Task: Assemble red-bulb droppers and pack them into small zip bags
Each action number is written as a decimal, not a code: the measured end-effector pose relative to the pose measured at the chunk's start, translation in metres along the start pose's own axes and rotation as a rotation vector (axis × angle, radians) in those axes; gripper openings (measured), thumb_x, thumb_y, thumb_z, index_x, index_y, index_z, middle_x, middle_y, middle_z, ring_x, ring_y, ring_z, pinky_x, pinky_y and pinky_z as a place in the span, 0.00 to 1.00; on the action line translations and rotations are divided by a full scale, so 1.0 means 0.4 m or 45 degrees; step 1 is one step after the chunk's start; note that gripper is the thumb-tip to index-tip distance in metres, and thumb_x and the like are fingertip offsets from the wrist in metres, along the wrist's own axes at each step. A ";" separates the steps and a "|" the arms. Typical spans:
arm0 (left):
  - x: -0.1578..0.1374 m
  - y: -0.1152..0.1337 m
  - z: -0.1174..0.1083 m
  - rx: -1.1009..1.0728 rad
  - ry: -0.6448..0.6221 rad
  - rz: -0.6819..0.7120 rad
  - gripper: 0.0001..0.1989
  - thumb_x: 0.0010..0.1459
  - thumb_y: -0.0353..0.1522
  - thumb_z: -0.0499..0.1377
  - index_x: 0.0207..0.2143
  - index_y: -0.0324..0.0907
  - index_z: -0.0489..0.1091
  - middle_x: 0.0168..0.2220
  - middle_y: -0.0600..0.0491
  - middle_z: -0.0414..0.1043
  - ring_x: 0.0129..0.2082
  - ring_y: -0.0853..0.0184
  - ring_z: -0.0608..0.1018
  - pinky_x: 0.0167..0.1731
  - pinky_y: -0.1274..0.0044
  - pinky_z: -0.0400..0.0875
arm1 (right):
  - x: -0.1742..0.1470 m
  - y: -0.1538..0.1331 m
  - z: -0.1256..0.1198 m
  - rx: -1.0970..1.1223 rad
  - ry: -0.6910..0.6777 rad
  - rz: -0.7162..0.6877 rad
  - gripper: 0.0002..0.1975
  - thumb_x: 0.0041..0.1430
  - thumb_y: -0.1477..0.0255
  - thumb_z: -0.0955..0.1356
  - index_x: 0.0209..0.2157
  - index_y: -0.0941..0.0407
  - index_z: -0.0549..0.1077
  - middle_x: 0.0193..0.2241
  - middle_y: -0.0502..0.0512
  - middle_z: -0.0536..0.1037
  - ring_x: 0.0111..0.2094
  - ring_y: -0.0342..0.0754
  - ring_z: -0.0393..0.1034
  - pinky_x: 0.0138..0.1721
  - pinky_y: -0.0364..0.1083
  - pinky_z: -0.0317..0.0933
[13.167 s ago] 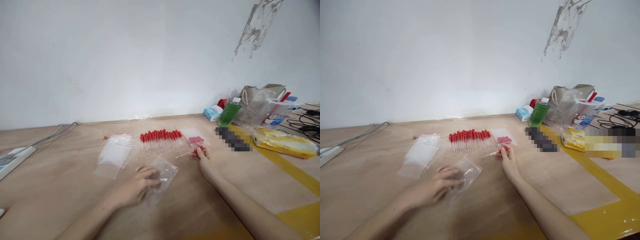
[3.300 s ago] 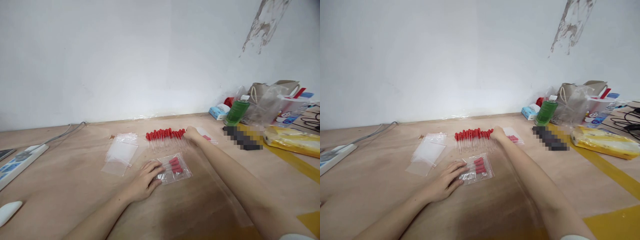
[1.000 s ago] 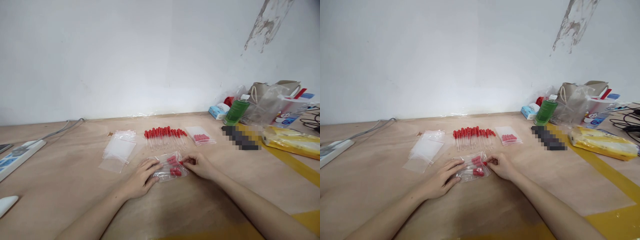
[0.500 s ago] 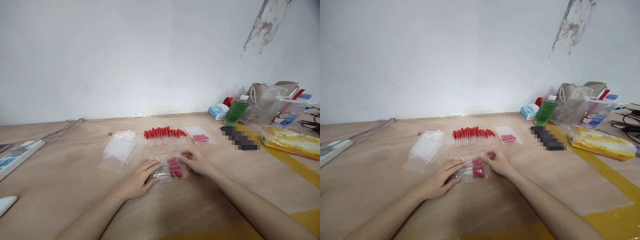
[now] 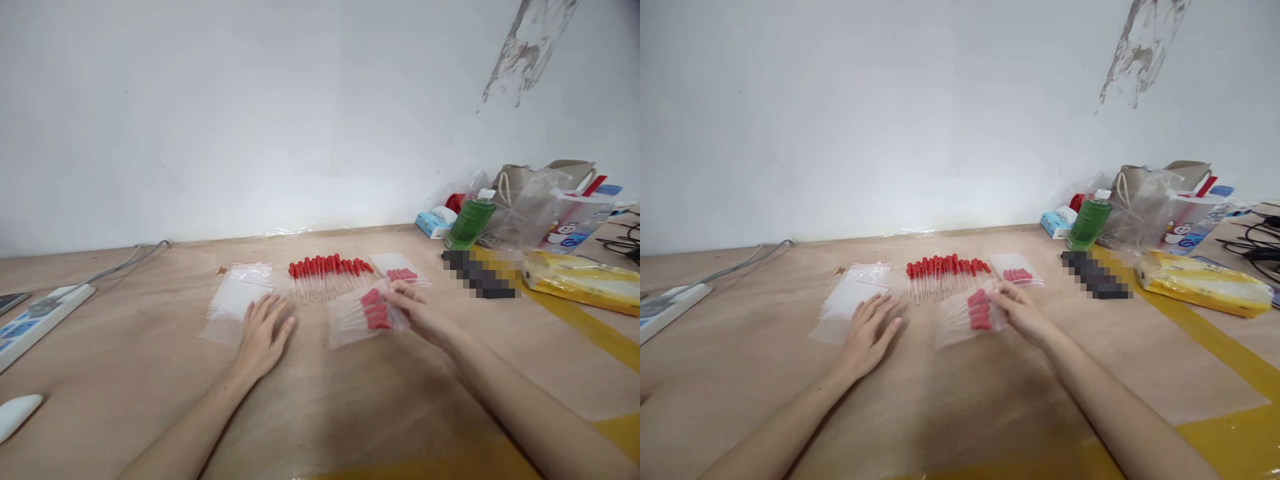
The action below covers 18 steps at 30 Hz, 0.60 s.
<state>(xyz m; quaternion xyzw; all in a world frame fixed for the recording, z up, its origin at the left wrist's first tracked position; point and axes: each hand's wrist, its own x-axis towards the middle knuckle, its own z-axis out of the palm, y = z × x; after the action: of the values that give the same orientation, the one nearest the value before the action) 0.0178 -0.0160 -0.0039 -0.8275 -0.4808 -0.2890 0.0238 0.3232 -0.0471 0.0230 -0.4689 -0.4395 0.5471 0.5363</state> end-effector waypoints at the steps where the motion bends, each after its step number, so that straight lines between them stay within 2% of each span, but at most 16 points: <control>1: 0.002 -0.016 0.000 0.077 0.029 -0.062 0.18 0.60 0.39 0.47 0.50 0.44 0.63 0.53 0.47 0.61 0.57 0.57 0.58 0.55 0.57 0.46 | 0.009 -0.013 -0.018 0.066 0.113 -0.073 0.19 0.40 0.60 0.72 0.24 0.55 0.59 0.22 0.46 0.69 0.21 0.40 0.64 0.23 0.41 0.60; 3: 0.007 -0.044 -0.003 0.213 0.040 -0.183 0.19 0.60 0.40 0.46 0.50 0.43 0.64 0.54 0.45 0.60 0.58 0.55 0.56 0.55 0.56 0.45 | 0.038 -0.032 -0.058 0.140 0.296 -0.247 0.20 0.39 0.61 0.72 0.24 0.54 0.58 0.23 0.45 0.70 0.21 0.40 0.65 0.23 0.41 0.61; 6: 0.013 -0.067 -0.011 0.354 -0.016 -0.336 0.21 0.60 0.41 0.44 0.52 0.43 0.62 0.56 0.44 0.57 0.59 0.55 0.54 0.55 0.56 0.42 | 0.100 -0.030 -0.120 0.060 0.454 -0.468 0.22 0.38 0.58 0.72 0.25 0.53 0.57 0.21 0.43 0.68 0.19 0.39 0.62 0.22 0.40 0.59; 9: 0.017 -0.079 -0.014 0.423 -0.113 -0.467 0.23 0.60 0.42 0.42 0.54 0.44 0.60 0.57 0.44 0.55 0.60 0.54 0.51 0.55 0.56 0.40 | 0.161 -0.002 -0.167 -0.206 0.581 -0.504 0.23 0.39 0.53 0.70 0.24 0.53 0.55 0.18 0.43 0.64 0.18 0.40 0.60 0.20 0.41 0.57; 12: 0.020 -0.093 -0.013 0.436 -0.226 -0.596 0.26 0.60 0.44 0.40 0.57 0.44 0.56 0.59 0.42 0.50 0.60 0.49 0.49 0.54 0.54 0.41 | 0.195 0.029 -0.188 -0.570 0.701 -0.549 0.21 0.42 0.53 0.67 0.22 0.54 0.56 0.16 0.44 0.62 0.18 0.41 0.57 0.20 0.42 0.55; 14: 0.020 -0.103 -0.011 0.423 -0.289 -0.646 0.28 0.59 0.46 0.39 0.58 0.44 0.53 0.59 0.41 0.49 0.59 0.46 0.49 0.53 0.55 0.44 | 0.199 0.044 -0.188 -0.739 0.711 -0.574 0.18 0.44 0.55 0.66 0.21 0.54 0.57 0.17 0.46 0.63 0.20 0.42 0.58 0.22 0.43 0.55; 18: 0.019 -0.117 -0.008 0.426 -0.348 -0.638 0.28 0.59 0.46 0.39 0.57 0.43 0.54 0.59 0.39 0.49 0.59 0.46 0.51 0.53 0.57 0.47 | 0.186 0.068 -0.166 -0.914 0.540 -0.533 0.13 0.47 0.59 0.64 0.22 0.54 0.59 0.20 0.48 0.67 0.23 0.44 0.62 0.26 0.44 0.57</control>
<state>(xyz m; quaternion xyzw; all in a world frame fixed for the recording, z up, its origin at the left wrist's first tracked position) -0.0187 0.0138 -0.0085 -0.6993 -0.7089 -0.0889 0.0230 0.3851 0.0249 -0.0183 -0.6274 -0.5671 0.1325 0.5169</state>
